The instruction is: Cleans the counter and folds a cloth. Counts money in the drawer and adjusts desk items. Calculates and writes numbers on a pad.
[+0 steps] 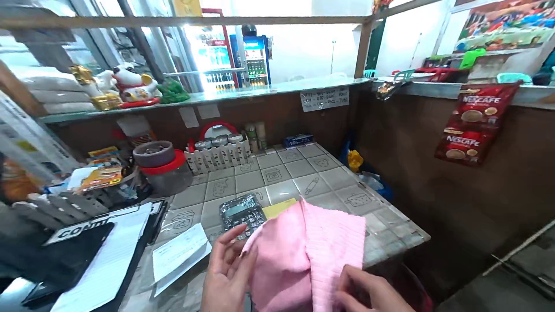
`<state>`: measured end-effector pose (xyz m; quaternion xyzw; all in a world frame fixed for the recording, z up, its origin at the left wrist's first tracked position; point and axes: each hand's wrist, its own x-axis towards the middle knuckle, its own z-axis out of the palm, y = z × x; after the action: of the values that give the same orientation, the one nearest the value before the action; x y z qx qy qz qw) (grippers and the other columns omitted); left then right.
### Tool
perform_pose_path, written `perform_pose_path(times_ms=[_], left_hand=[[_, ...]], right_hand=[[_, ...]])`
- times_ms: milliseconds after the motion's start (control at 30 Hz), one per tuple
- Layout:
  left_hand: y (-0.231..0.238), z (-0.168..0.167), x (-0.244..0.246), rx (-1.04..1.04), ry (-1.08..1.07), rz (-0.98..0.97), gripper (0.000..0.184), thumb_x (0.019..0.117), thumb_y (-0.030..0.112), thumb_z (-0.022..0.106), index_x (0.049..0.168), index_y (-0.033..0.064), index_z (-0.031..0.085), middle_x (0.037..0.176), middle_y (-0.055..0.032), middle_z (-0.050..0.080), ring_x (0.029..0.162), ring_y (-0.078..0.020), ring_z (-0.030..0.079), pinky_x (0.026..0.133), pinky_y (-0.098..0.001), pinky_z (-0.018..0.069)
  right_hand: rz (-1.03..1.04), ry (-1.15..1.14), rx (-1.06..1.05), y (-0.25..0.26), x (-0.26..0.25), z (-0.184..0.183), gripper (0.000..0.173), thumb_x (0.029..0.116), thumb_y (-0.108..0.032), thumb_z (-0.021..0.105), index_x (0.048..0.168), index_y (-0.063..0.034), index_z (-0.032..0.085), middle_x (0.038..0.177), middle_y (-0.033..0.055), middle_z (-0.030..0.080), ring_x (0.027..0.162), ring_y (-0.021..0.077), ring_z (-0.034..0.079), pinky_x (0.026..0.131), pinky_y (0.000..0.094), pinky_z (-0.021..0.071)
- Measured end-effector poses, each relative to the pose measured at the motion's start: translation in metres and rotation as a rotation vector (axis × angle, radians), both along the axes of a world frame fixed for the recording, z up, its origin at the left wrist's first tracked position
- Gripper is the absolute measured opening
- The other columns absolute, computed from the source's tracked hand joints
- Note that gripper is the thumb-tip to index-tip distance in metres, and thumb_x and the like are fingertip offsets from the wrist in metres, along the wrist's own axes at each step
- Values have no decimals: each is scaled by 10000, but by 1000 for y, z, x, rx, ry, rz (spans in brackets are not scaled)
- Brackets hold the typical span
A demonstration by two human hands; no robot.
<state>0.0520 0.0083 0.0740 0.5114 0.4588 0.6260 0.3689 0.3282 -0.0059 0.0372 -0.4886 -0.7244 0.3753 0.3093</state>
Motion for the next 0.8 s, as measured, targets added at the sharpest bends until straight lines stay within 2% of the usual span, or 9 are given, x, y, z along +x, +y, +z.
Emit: perform_pose_path(times_ms=[67, 133, 267, 367, 467, 567, 667, 733, 800], left_hand=[[5, 14, 7, 72, 20, 42, 475, 960, 28, 640, 1377, -29, 419, 1031, -110, 705, 840, -169, 716, 702, -326, 622], [12, 19, 13, 135, 34, 80, 432, 949, 26, 640, 1331, -15, 443, 1017, -106, 699, 787, -166, 715, 641, -294, 616], [26, 10, 15, 218, 35, 74, 173, 924, -16, 622, 1064, 16, 525, 1032, -99, 664, 866, -167, 701, 694, -291, 616], [24, 3, 5, 232, 115, 31, 149, 869, -62, 546, 865, 42, 652, 1039, -79, 702, 928, -140, 699, 739, -263, 602], [18, 4, -7, 224, 203, 37, 211, 904, -49, 554, 895, 56, 737, 1049, -81, 712, 936, -152, 703, 766, -270, 614], [17, 16, -1, 211, 246, 20, 195, 944, 5, 568, 1002, 59, 747, 1031, -63, 724, 882, -148, 708, 744, -272, 613], [11, 35, 21, 221, 266, -99, 200, 972, 6, 571, 1089, 37, 730, 1093, -66, 716, 970, -141, 705, 822, -289, 618], [6, 44, 38, 237, 263, -172, 220, 977, 1, 571, 1132, 22, 726, 1133, -77, 702, 1001, -131, 697, 826, -287, 616], [3, 51, 51, 251, 237, -205, 229, 996, 27, 584, 1180, 17, 718, 1173, -89, 695, 1042, -137, 695, 849, -294, 622]], right_hand=[[-90, 73, 182, 5, -5, 20, 135, 986, -156, 636, 1008, -24, 650, 853, 65, 715, 725, 149, 703, 664, 348, 603], [-96, -25, 384, 12, -11, 31, 185, 962, -222, 697, 1039, -54, 681, 911, 55, 703, 756, 144, 680, 647, 334, 587], [84, -571, 568, 8, -40, 20, 566, 808, -494, 809, 1201, -107, 682, 1082, 159, 665, 935, 359, 661, 732, 542, 530], [23, -614, 579, 6, -41, 14, 300, 803, -161, 779, 1057, -31, 684, 986, 188, 669, 907, 399, 674, 720, 570, 533], [-158, -224, 561, 24, -18, 28, 162, 959, -216, 655, 960, -62, 708, 864, 93, 663, 737, 212, 664, 618, 413, 572], [-407, 78, 635, 39, -10, 55, 221, 975, -307, 647, 953, -97, 711, 841, -11, 683, 689, 45, 642, 599, 241, 569], [-465, 186, 629, 31, -26, 84, 226, 953, -270, 698, 1034, -77, 616, 822, -27, 684, 674, 28, 655, 588, 219, 575], [-335, 192, 612, 23, -42, 91, 218, 970, -239, 699, 1010, -35, 633, 786, 3, 677, 632, 46, 639, 560, 232, 561], [-150, 227, 547, 19, -51, 94, 168, 1009, -179, 650, 1026, -15, 678, 845, 26, 708, 701, 66, 680, 639, 249, 600]])
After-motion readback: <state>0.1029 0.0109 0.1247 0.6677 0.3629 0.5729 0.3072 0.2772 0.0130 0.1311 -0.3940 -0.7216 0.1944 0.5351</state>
